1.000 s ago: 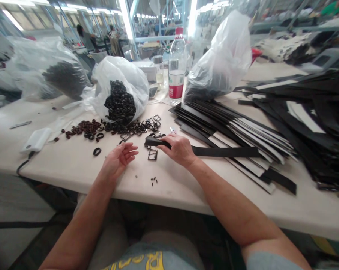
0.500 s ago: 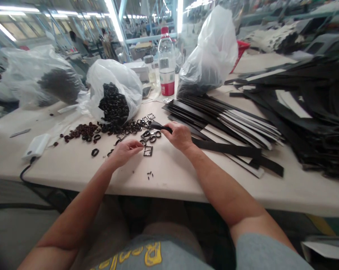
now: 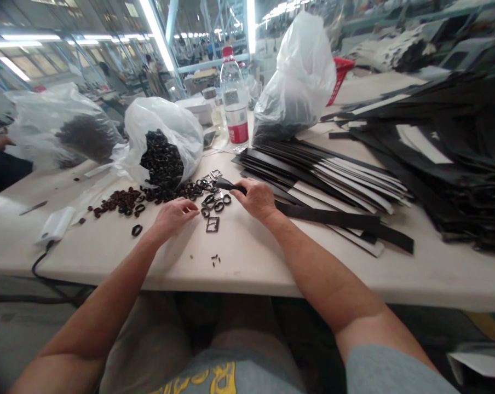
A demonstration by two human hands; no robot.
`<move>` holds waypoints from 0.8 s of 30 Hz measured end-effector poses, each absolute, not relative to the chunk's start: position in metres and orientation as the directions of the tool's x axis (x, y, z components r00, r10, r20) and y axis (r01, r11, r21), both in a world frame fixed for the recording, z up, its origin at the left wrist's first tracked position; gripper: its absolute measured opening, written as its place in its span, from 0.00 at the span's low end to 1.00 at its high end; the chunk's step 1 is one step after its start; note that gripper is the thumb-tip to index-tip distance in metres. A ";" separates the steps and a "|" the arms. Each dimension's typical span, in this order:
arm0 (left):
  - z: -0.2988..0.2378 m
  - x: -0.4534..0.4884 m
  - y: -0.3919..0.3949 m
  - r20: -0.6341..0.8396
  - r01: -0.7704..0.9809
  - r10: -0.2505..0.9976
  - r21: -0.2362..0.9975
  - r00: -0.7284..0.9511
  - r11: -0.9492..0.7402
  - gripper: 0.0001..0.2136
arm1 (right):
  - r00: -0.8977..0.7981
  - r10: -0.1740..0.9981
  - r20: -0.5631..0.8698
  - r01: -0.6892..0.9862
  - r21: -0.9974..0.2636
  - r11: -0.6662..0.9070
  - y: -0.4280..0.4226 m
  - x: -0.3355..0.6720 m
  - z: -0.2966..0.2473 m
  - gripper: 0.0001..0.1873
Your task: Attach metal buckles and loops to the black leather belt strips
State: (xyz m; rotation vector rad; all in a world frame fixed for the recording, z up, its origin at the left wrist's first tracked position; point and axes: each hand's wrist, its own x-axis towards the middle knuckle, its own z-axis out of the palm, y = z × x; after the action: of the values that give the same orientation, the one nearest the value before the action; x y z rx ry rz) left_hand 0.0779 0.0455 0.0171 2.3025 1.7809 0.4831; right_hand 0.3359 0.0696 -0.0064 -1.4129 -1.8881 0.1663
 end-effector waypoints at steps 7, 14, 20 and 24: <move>0.017 0.098 0.078 0.124 0.912 0.968 0.328 0.218 -0.247 0.13 | -0.093 0.877 0.472 0.764 -0.531 0.367 0.069 0.337 -0.005 0.10; 0.013 0.117 0.100 -0.043 0.947 0.986 0.289 0.161 -0.142 0.13 | -0.093 0.883 0.460 0.760 -0.540 0.361 0.070 0.336 -0.006 0.11; 0.020 0.105 0.100 -0.024 0.937 0.995 0.341 0.095 -0.081 0.09 | -0.099 0.889 0.447 0.739 -0.565 0.366 0.069 0.336 -0.005 0.11; 0.026 0.087 0.094 0.128 0.957 0.990 0.274 0.061 -0.094 0.11 | -0.094 0.893 0.440 0.738 -0.571 0.359 0.069 0.336 -0.004 0.11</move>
State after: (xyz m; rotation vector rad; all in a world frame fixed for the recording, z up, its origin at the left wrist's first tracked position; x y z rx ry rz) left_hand 0.0868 0.0944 0.0257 2.2006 2.0320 0.4292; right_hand 0.3356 0.0693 -0.0040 -1.4229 -1.8715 0.2614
